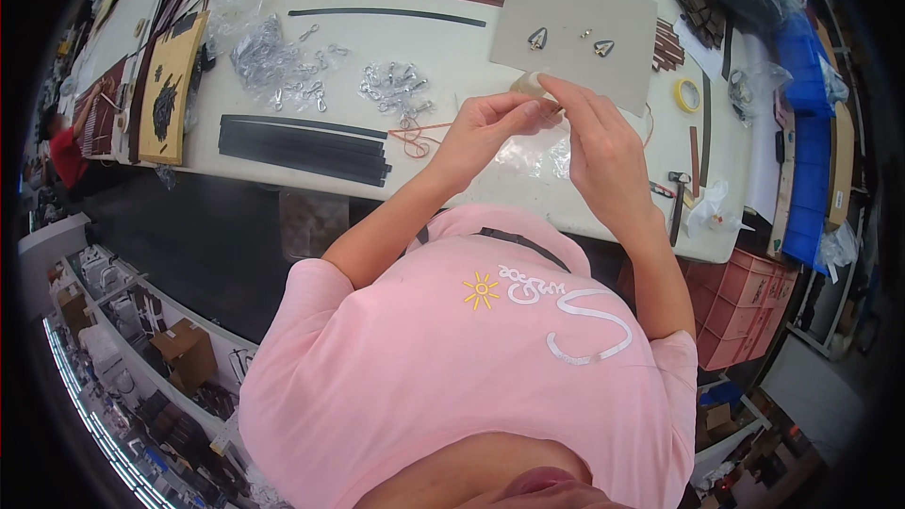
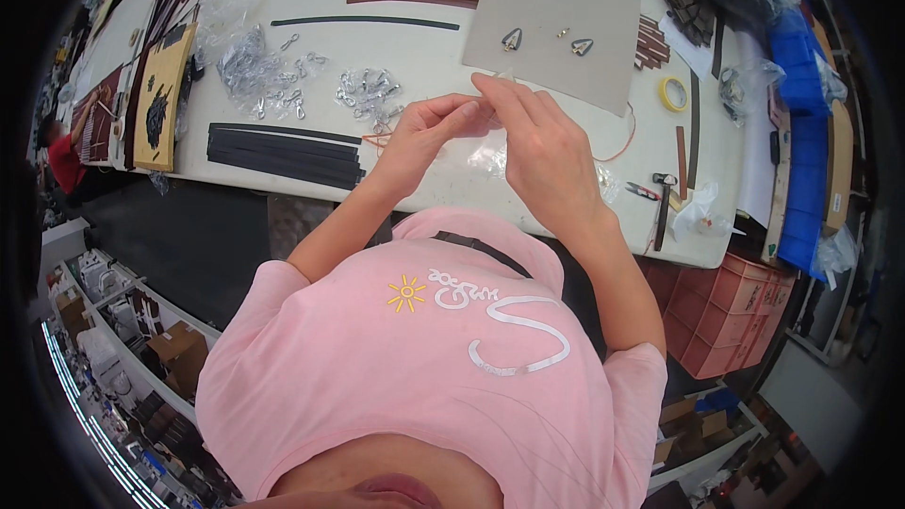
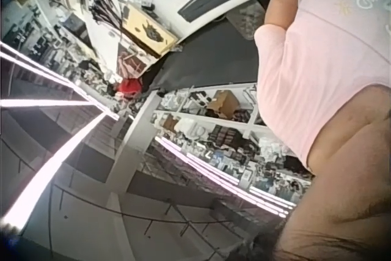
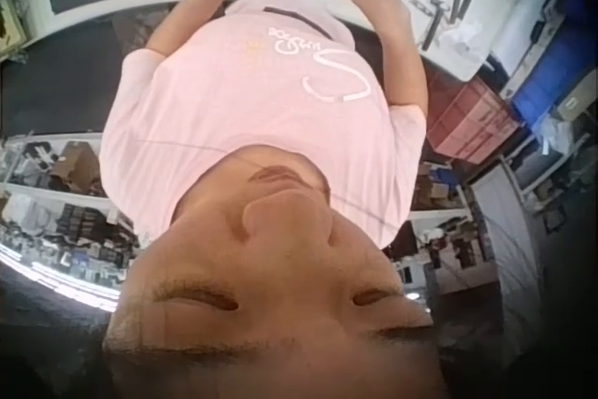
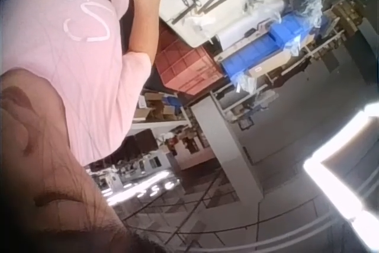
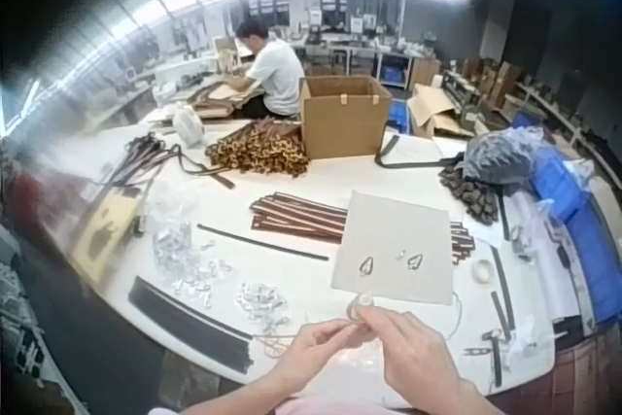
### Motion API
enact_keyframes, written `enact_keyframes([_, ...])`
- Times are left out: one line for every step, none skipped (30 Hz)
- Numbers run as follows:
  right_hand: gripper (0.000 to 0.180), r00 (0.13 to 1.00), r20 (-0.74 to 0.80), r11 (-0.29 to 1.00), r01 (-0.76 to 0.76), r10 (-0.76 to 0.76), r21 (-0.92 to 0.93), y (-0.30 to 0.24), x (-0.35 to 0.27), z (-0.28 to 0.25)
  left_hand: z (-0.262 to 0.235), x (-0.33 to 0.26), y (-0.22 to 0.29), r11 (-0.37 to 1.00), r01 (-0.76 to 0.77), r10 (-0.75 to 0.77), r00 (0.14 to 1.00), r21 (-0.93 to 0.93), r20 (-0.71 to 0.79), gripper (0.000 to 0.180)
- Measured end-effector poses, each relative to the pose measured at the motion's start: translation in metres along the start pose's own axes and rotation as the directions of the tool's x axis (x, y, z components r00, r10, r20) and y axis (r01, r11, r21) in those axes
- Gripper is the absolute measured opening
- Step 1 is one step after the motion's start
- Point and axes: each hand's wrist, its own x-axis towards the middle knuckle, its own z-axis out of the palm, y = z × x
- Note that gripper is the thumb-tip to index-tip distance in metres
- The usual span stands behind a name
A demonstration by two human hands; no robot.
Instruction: The recorder is assembling small metal hardware pieces and placing them into individual plastic bags at a workshop bench.
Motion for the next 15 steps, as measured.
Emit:
enact_keyframes([0.043,1.0,0.008,1.0,0.0,0.0,0.029,-0.002,0.004,-0.004,0.001,0.001,-0.001,0.998,0.01,-0.01,1.0,-0.061,-0.007,0.032])
enact_keyframes([0.043,1.0,0.009,1.0,0.011,-0.011,0.022,-0.004,0.007,-0.009,0.003,0.002,0.0,0.998,-0.003,0.002,1.0,-0.065,-0.009,0.032])
enact_keyframes([0.043,0.998,-0.067,1.0,0.014,-0.013,0.024,-0.005,0.011,-0.013,0.004,0.002,0.001,0.984,0.001,0.0,1.0,-0.177,0.008,0.033])
enact_keyframes([0.043,0.989,-0.145,1.0,0.018,-0.015,0.021,-0.006,0.014,-0.018,0.006,0.004,0.003,0.957,0.005,0.004,0.999,-0.289,0.032,0.034])
enact_keyframes([0.043,0.989,-0.144,0.999,0.031,-0.03,0.009,-0.006,0.017,-0.022,0.009,0.006,0.004,0.956,-0.01,0.021,0.999,-0.294,0.032,0.034])
enact_keyframes([0.043,0.983,-0.163,0.997,0.076,-0.08,-0.032,-0.007,0.02,-0.026,0.011,0.007,0.004,0.937,-0.026,0.036,0.999,-0.347,0.023,0.035])
enact_keyframes([0.042,0.975,-0.181,0.99,0.118,-0.129,-0.072,-0.008,0.022,-0.029,0.013,0.008,0.005,0.917,-0.038,0.048,0.999,-0.398,0.015,0.037])
enact_keyframes([0.042,0.973,-0.179,0.988,0.13,-0.143,-0.08,-0.007,0.024,-0.03,0.013,0.009,0.008,0.914,-0.052,0.063,0.998,-0.402,0.013,0.037])
enact_keyframes([0.041,0.968,-0.156,0.975,0.176,-0.196,-0.137,-0.006,0.025,-0.03,0.013,0.009,0.011,0.919,-0.08,0.093,0.995,-0.385,0.016,0.036])
enact_keyframes([0.041,0.961,-0.13,0.957,0.217,-0.244,-0.192,-0.007,0.026,-0.031,0.014,0.01,0.014,0.924,-0.104,0.12,0.993,-0.369,0.022,0.036])
enact_keyframes([0.041,0.959,-0.128,0.954,0.224,-0.252,-0.197,-0.012,0.028,-0.031,0.014,0.01,0.019,0.922,-0.112,0.129,0.991,-0.372,0.02,0.036])
enact_keyframes([0.038,0.976,-0.163,0.986,0.129,-0.145,-0.104,-0.019,0.03,-0.031,0.015,0.01,0.025,0.926,-0.141,0.154,0.988,-0.349,0.01,0.036])
enact_keyframes([0.035,0.982,-0.187,0.999,0.032,-0.032,-0.004,-0.024,0.031,-0.03,0.014,0.009,0.029,0.931,-0.168,0.177,0.984,-0.324,-0.002,0.036])
enact_keyframes([0.035,0.982,-0.186,0.999,0.036,-0.036,-0.003,-0.025,0.035,-0.032,0.013,0.008,0.031,0.93,-0.172,0.18,0.984,-0.324,-0.005,0.036])
enact_keyframes([0.033,0.976,-0.16,0.987,0.135,-0.147,-0.083,-0.024,0.041,-0.034,0.012,0.008,0.034,0.942,-0.199,0.203,0.979,-0.271,-0.013,0.035])
